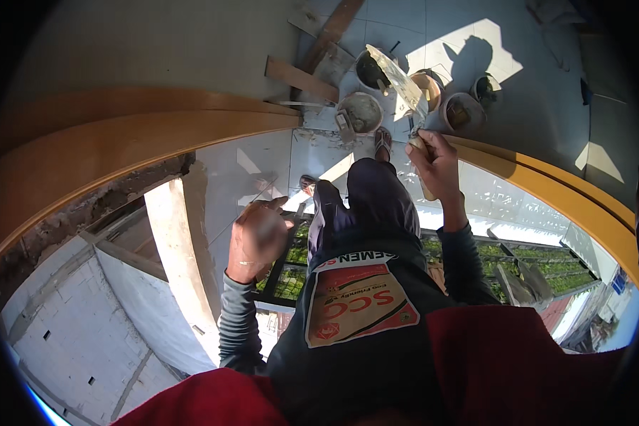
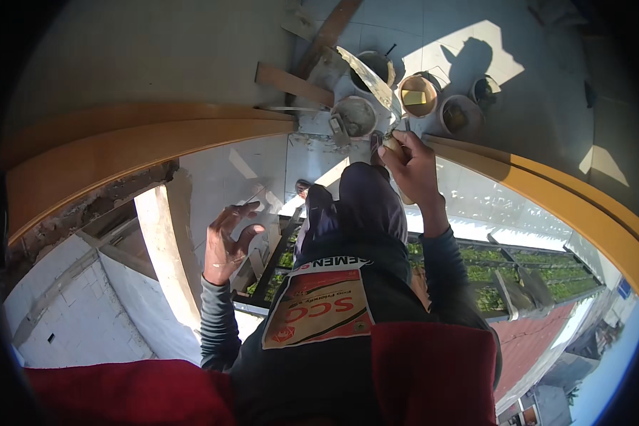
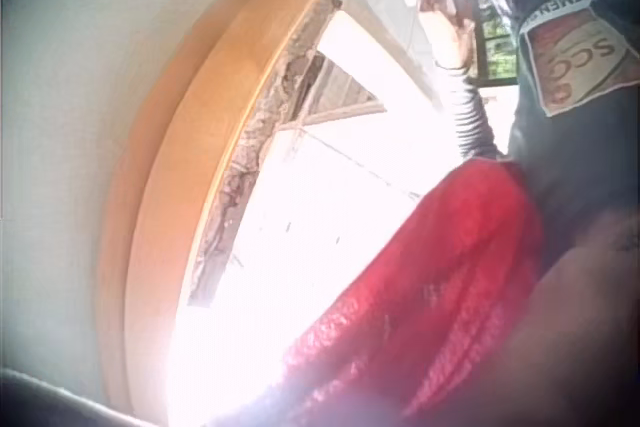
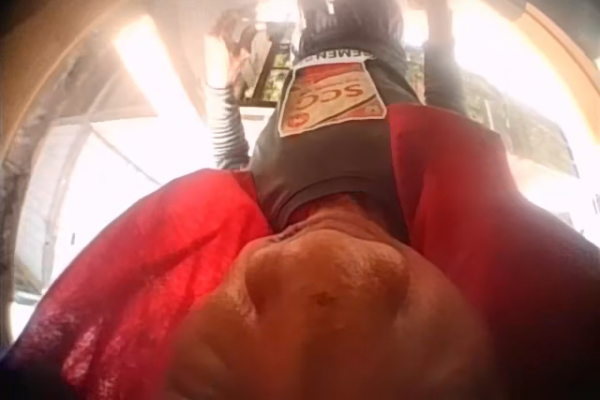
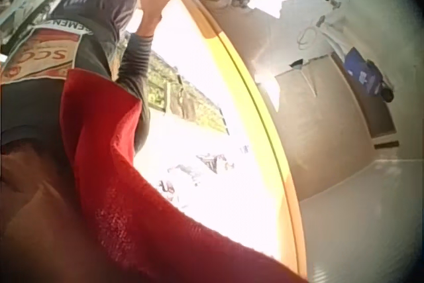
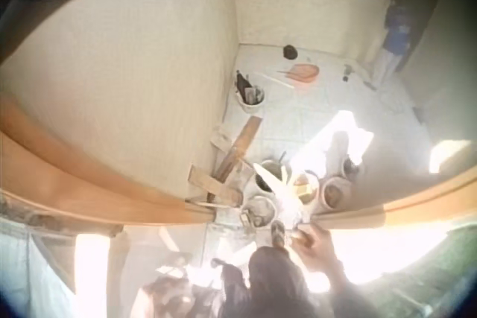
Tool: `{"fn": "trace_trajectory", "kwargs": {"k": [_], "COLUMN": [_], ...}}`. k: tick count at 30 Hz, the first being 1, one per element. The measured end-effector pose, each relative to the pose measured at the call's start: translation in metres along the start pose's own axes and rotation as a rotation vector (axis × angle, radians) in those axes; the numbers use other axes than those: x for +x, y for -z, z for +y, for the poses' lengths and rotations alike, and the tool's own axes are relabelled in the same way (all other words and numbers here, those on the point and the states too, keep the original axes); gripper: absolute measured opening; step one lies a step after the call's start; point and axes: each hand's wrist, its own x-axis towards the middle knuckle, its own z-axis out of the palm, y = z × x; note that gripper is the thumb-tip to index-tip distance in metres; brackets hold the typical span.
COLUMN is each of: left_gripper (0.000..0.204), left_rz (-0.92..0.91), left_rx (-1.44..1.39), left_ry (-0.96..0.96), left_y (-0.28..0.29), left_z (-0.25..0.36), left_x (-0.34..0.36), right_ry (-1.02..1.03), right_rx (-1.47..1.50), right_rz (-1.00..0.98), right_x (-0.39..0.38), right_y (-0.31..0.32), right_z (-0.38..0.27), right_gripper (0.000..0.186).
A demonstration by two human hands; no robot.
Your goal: The person applies mortar to the edge of a window frame with a trowel. They smooth the surface with a wooden float and a sponge, then secure a wooden plank against the frame by hammering nails.
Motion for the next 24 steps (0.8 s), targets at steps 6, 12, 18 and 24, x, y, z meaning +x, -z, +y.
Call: {"fn": "trace_trajectory", "kwargs": {"k": [6, 12, 18, 24], "left_gripper": [0.013, 0.043, 0.046, 0.059], "left_rz": [-0.161, -0.371, -0.532, -0.512], "left_rx": [-0.086, -0.067, 0.236, 0.385], "left_ry": [0.198, 0.023, -0.170, -0.295], "left_y": [-0.222, -0.432, -0.595, -0.711], "left_z": [-0.082, -0.151, -0.172, -0.201], "left_x": [0.137, 0.285, 0.431, 0.518], "right_ry": [-0.527, -0.755, -0.884, -1.073], "right_rx": [-0.018, -0.002, 0.149, 0.377], "right_rz": [0.051, 0.076, 0.242, 0.424], "right_x": [0.026, 0.017, -0.001, 0.007], "right_y": [0.036, 0.058, 0.067, 0.066], "right_z": [0.123, 0.237, 0.313, 0.349], "right_gripper": [0.034, 0.034, 0.028, 0.031]}}
